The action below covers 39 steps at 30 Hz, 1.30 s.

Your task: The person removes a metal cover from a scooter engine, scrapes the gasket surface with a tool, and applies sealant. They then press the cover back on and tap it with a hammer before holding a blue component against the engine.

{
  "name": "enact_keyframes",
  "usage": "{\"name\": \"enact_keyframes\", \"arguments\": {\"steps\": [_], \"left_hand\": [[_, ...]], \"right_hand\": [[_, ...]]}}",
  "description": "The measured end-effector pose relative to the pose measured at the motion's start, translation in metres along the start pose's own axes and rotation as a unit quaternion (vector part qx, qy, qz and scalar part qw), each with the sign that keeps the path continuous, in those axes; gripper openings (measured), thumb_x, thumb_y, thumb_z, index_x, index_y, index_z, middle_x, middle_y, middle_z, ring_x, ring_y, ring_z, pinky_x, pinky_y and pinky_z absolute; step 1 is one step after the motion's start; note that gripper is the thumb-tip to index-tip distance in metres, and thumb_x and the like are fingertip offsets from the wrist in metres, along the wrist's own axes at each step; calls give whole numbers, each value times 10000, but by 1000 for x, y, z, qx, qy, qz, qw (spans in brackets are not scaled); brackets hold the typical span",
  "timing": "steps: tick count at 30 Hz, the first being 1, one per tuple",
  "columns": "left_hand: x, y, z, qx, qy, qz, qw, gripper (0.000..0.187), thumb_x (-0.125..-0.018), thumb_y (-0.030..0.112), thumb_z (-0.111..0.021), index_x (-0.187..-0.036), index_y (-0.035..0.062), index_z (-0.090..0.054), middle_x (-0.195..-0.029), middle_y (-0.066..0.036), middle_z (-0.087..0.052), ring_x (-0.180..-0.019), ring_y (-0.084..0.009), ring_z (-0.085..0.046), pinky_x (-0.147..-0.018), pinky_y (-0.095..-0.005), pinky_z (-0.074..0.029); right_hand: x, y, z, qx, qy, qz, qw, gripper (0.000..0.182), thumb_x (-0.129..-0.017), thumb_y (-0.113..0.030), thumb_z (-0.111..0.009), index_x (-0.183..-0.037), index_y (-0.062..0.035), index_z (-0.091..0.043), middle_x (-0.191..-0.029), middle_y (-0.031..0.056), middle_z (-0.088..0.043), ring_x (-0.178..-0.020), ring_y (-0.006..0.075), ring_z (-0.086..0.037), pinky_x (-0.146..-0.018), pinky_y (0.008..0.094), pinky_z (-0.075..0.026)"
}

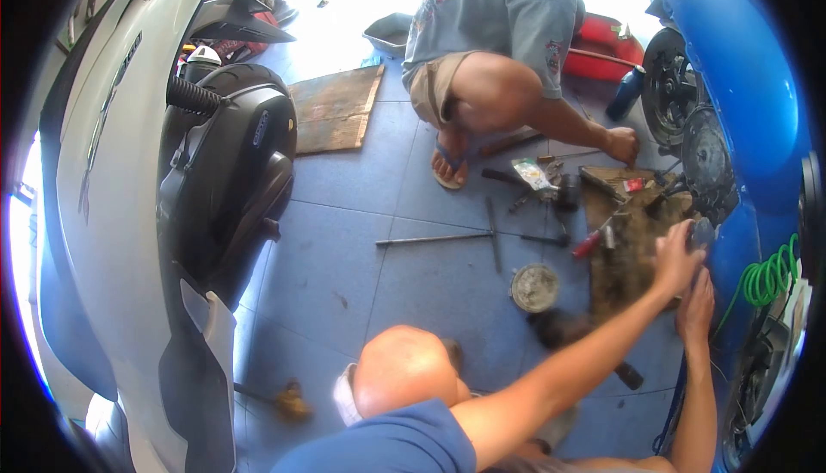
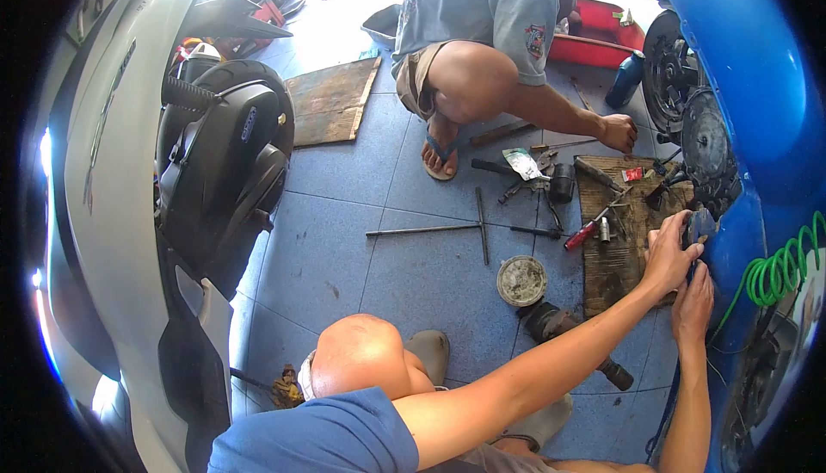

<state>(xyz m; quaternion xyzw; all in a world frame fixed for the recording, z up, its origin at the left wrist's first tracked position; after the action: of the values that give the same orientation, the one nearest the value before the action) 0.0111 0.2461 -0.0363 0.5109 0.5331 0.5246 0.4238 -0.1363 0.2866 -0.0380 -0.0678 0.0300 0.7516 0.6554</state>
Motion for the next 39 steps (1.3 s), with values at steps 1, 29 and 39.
{"name": "enact_keyframes", "arguments": {"steps": [1,29,39], "left_hand": [[-1,0,0,0,0,0,1000,701,-836,167,-787,-1478,148,-508,-1408,-71,-580,-1250,-332,-496,-1079,-482,-381],[8,9,3,-5,14,-10,1000,726,-877,150,-735,-1542,183,-447,-1463,-65,-550,-1280,-327,-478,-1079,-498,-364],[4,3,0,-2,-2,-15,1000,729,-883,155,-737,-1549,182,-441,-1446,-82,-576,-1286,-327,-479,-1078,-508,-361]], "right_hand": [[0,1,-1,5,-1,-2,1000,518,-1050,-172,-516,-1445,144,-404,-1415,365,-519,-1322,501,-502,-1127,519,-395],[-3,-10,10,-31,-29,-4,999,557,-969,-73,-537,-1462,133,-383,-1415,365,-506,-1329,501,-490,-1145,523,-376],[-3,-9,10,-43,-22,9,999,546,-981,-105,-550,-1458,110,-392,-1411,353,-512,-1317,493,-501,-1127,527,-390]]}}
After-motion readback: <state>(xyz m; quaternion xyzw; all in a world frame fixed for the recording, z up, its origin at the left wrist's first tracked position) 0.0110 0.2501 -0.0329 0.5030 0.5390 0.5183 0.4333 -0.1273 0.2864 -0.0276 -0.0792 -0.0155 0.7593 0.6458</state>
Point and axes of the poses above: each hand's wrist, its own x-axis away from the middle knuckle, its own z-axis out of the back of the hand, y = z × x, the point moved 4 cm from there along -x, towards the middle knuckle
